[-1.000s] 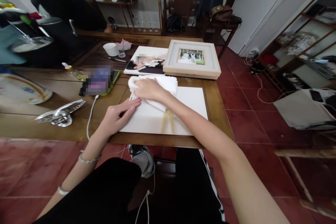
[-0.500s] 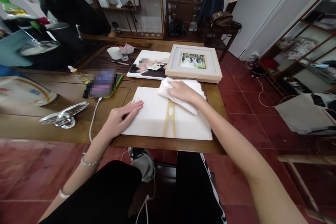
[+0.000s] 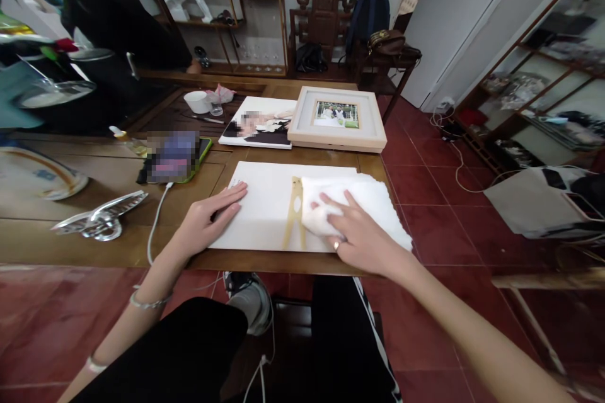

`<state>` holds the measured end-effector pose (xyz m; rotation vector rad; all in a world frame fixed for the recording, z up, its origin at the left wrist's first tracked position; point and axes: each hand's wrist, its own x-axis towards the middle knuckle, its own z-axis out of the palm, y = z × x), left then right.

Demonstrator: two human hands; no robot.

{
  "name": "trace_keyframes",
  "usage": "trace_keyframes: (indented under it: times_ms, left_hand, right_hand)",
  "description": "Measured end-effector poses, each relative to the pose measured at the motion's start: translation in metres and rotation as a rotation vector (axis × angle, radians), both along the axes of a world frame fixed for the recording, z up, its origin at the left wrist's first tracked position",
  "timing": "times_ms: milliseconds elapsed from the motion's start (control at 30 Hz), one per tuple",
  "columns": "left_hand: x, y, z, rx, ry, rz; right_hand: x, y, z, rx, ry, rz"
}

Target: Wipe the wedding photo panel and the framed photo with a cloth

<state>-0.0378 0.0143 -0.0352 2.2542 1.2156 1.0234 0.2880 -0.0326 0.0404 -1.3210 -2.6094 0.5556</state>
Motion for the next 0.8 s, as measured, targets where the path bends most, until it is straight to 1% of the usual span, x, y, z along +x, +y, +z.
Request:
trace_keyframes:
  times_ms: [100,167,200,300,467,567,600,667,733,800]
  left_hand:
    - [0.0,0.0,0.0,0.0,0.003,0.002]
    - [0.001,0.0,0.0,-0.005,0.002,0.005]
    - [0.001,0.0,0.001,-0.007,0.0,0.006]
    - [0.0,0.0,0.0,-0.013,-0.004,0.005]
    - [0.0,0.001,0.001,-0.026,-0.005,0.007]
    - [0.001,0.001,0.001,-0.023,-0.013,0.01]
    - [0.001,0.001,0.001,-0.019,-0.015,0.011]
    - [0.001,0.001,0.001,-0.014,-0.016,0.009]
    - [0.0,0.002,0.0,-0.015,-0.011,0.005]
    - [0.0,0.002,-0.001,-0.015,-0.01,0.002]
  right_hand:
    - [0.001,-0.028,0.004,-0.047,-0.018,0.066]
    - [0.002,-0.033,0.006,-0.063,-0.03,0.084]
    - [0.002,-0.031,0.005,-0.065,-0.032,0.077]
    - [0.003,-0.008,0.002,-0.043,-0.008,0.005]
    - [-0.001,0.052,-0.006,-0.009,-0.013,-0.142]
    - [-0.006,0.072,-0.008,0.019,-0.008,-0.174]
    - [-0.007,0.072,-0.008,0.031,0.002,-0.156]
    - [-0.008,0.064,-0.007,0.054,0.025,-0.107]
    - [-0.008,0.044,-0.006,0.063,0.044,-0.065]
    - [-0.007,0.016,-0.004,0.038,0.046,-0.029]
